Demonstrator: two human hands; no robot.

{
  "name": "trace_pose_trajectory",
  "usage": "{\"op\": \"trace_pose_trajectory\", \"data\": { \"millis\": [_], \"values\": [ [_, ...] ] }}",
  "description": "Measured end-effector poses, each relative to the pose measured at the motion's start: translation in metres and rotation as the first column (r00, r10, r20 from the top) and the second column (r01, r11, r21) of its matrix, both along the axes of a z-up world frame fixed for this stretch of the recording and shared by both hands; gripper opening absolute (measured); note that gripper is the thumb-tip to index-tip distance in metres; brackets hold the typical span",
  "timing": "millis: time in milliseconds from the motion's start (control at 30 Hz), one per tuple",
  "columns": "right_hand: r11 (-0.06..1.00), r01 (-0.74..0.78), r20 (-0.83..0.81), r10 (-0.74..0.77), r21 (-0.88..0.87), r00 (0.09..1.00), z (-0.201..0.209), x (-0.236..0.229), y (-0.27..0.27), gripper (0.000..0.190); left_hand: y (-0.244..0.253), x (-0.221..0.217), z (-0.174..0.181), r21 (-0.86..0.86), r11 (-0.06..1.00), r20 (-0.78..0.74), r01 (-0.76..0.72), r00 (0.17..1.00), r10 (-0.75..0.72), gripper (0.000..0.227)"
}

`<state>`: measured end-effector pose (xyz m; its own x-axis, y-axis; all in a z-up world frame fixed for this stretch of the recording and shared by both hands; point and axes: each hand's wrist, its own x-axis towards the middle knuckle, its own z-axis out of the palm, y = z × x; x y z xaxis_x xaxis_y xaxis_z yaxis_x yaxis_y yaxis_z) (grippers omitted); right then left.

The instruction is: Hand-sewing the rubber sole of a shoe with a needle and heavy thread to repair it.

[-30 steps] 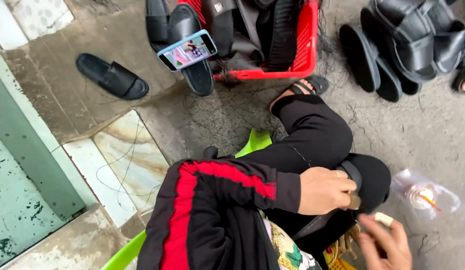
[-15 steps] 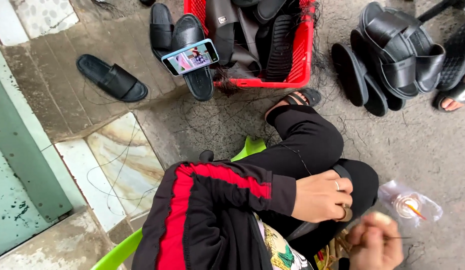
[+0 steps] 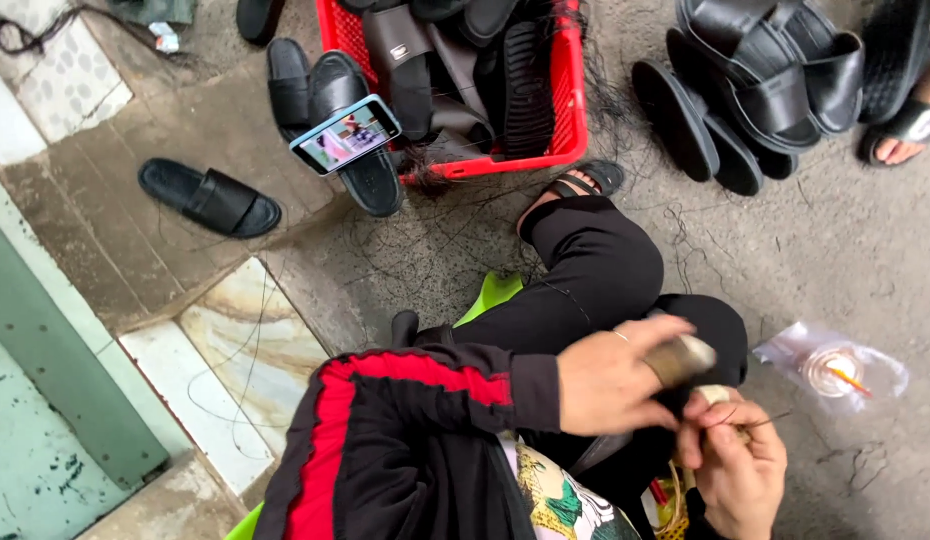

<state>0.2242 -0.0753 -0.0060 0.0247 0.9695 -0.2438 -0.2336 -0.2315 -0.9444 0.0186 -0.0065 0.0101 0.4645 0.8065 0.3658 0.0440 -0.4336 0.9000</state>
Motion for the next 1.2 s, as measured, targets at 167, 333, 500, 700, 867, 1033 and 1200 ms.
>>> {"op": "trace_pose_trajectory", "data": {
  "millis": [167, 333, 500, 700, 867, 1033, 1200],
  "values": [
    [0.997, 0.008, -0.079, -0.014, -0.071, 0.997, 0.019, 0.001, 0.007, 0.010, 0.008, -0.007, -0.010, -0.128, 0.992, -0.764, 0.011, 0.637, -0.106, 0.062],
    [0.993, 0.106, -0.276, -0.089, 0.048, 0.957, 0.004, -0.016, 0.011, 0.011, 0.060, -0.014, 0.002, -0.734, 0.679, -0.233, 0.033, 0.926, -0.297, 0.031],
    [0.973, 0.203, -0.345, -0.155, 0.110, 0.926, -0.012, -0.010, 0.012, 0.013, 0.064, -0.012, -0.012, -0.854, 0.418, 0.371, 0.310, 0.926, 0.069, 0.042],
    [0.986, 0.110, -0.273, -0.073, 0.122, 0.959, -0.013, -0.013, 0.019, 0.014, 0.032, -0.011, -0.034, -0.197, 0.956, -0.500, 0.217, 0.817, -0.288, 0.034],
    [0.986, 0.152, -0.271, -0.128, 0.071, 0.954, -0.024, -0.031, 0.026, 0.011, 0.028, -0.017, -0.057, 0.253, 0.967, -0.695, -0.023, 0.691, 0.198, 0.069],
    [0.999, 0.023, 0.022, -0.024, 0.043, 0.999, 0.009, -0.010, 0.034, 0.017, 0.072, -0.044, -0.030, -0.286, 0.945, -0.503, -0.159, 0.864, -0.007, 0.040],
    [0.888, -0.433, 0.923, 0.026, 0.155, 0.385, 0.023, 0.015, 0.039, 0.029, 0.077, -0.051, -0.011, 0.270, 0.936, -0.614, -0.224, 0.709, 0.347, 0.038]
  ]
}}
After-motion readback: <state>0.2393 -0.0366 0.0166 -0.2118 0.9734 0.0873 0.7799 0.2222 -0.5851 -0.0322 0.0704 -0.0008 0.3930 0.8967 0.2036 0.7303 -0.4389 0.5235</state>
